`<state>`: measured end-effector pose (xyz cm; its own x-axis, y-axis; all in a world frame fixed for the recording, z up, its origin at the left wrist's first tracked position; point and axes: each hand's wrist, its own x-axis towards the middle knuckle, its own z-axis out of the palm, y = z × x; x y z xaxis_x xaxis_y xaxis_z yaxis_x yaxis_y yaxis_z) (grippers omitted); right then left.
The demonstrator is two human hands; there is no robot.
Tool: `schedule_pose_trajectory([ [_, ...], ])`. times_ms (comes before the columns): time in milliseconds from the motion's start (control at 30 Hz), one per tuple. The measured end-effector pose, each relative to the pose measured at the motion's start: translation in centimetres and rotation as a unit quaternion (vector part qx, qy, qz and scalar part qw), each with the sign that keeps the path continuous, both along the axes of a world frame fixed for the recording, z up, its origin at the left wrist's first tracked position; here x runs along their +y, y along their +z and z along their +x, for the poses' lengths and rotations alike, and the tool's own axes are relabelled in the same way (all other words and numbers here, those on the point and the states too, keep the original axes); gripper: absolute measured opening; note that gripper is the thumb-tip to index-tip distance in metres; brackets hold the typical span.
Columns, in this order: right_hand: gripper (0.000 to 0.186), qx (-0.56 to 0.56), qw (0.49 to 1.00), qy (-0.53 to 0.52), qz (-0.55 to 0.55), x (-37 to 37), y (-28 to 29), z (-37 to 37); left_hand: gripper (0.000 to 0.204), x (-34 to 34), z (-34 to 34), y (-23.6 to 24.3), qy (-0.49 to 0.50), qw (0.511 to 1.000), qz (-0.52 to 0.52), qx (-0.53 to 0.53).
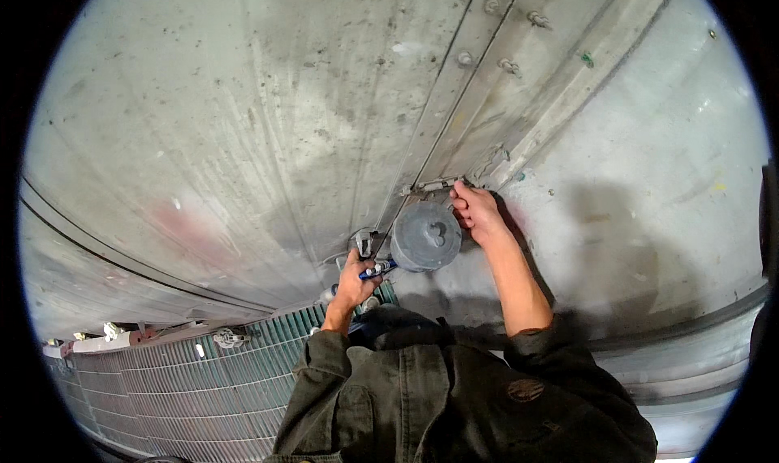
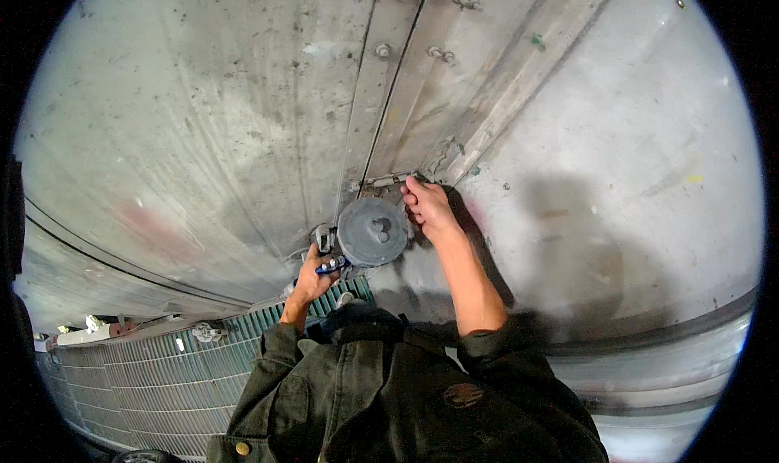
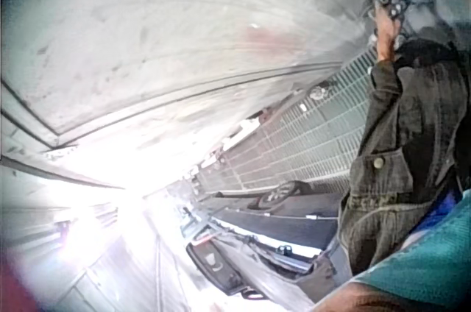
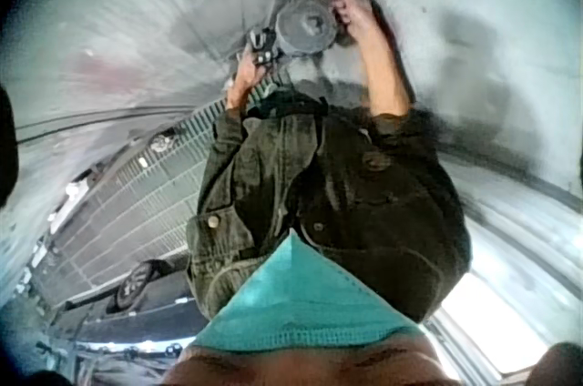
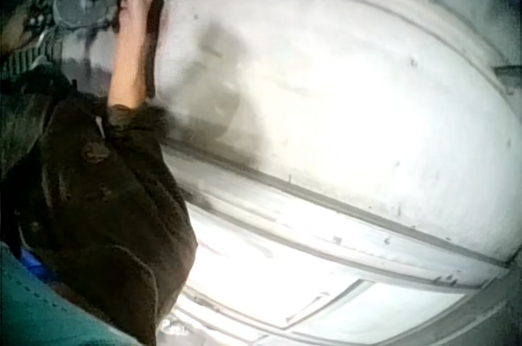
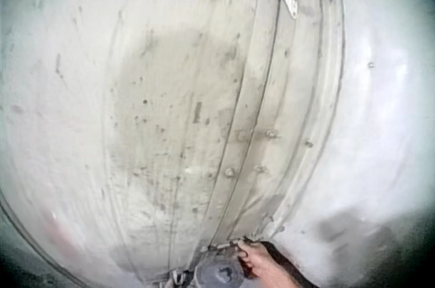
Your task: The person uses a spray gun to apply paint to the side of a blue car inside a paint booth. After finishing the spray, the person walks to a workbench, opens a paint can, and pours paint into the spray gun's container.
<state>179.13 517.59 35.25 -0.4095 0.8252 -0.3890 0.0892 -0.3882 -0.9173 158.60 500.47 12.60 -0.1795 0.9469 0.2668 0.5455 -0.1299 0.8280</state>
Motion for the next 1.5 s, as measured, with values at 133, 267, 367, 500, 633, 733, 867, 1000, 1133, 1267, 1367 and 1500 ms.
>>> schedule_pose_trajectory([
  [133, 0.038, -0.021, 0.996, -0.053, 0.064, -0.3, -2.3, -1.5, 0.033, 0.2, -0.4, 1.8, 0.01, 1.0, -0.008, -0.015],
  [267, 0.05, 0.144, 0.982, -0.054, -0.107, -4.8, -3.9, -5.9, 0.043, -4.2, -3.8, 1.9, 0.086, 0.982, -0.159, -0.047],
  [367, 0.039, 0.098, 0.973, 0.184, -0.096, -7.2, -16.3, -2.4, 0.044, -3.5, -2.7, -0.6, 0.114, 0.982, -0.146, 0.03],
  [500, 0.066, 0.162, 0.93, 0.166, -0.284, -11.0, -18.3, 0.7, 0.032, -1.9, 1.9, 3.4, 0.0, 0.998, -0.051, -0.048],
  [633, 0.03, 0.27, 0.833, 0.15, -0.46, -10.4, -13.0, -2.4, 0.031, -0.7, 3.5, 4.0, 0.041, 0.996, 0.018, -0.081],
  [733, 0.03, 0.233, 0.873, 0.15, -0.402, -8.8, -13.2, -3.7, 0.038, 0.6, 3.2, 3.8, 0.033, 0.997, 0.038, -0.057],
  [867, 0.03, 0.198, 0.893, 0.154, -0.374, -7.9, -14.0, -5.8, 0.039, 0.8, 2.6, 2.7, 0.022, 0.993, 0.036, -0.106],
  [1000, 0.03, 0.175, 0.906, 0.16, -0.352, -7.2, -14.7, -8.2, 0.028, 3.1, 1.9, 3.8, 0.046, 0.984, 0.006, -0.174],
  [1133, 0.03, 0.164, 0.912, 0.174, -0.334, -6.4, -15.7, -10.1, 0.016, 9.4, -0.4, 3.6, 0.162, 0.971, -0.016, -0.177],
  [1267, 0.03, 0.154, 0.92, 0.171, -0.318, -4.7, -17.0, -10.9, 0.01, 14.6, -5.5, 1.7, 0.181, 0.965, 0.002, -0.189],
  [1367, 0.031, 0.148, 0.936, 0.149, -0.283, -1.7, -17.9, -10.2, 0.008, 20.3, -10.8, 1.0, 0.209, 0.963, 0.02, -0.168],
  [1500, 0.031, 0.089, 0.961, 0.121, -0.233, -2.4, -18.9, -7.7, 0.009, 22.5, -19.6, -1.2, 0.291, 0.942, 0.025, -0.166],
])
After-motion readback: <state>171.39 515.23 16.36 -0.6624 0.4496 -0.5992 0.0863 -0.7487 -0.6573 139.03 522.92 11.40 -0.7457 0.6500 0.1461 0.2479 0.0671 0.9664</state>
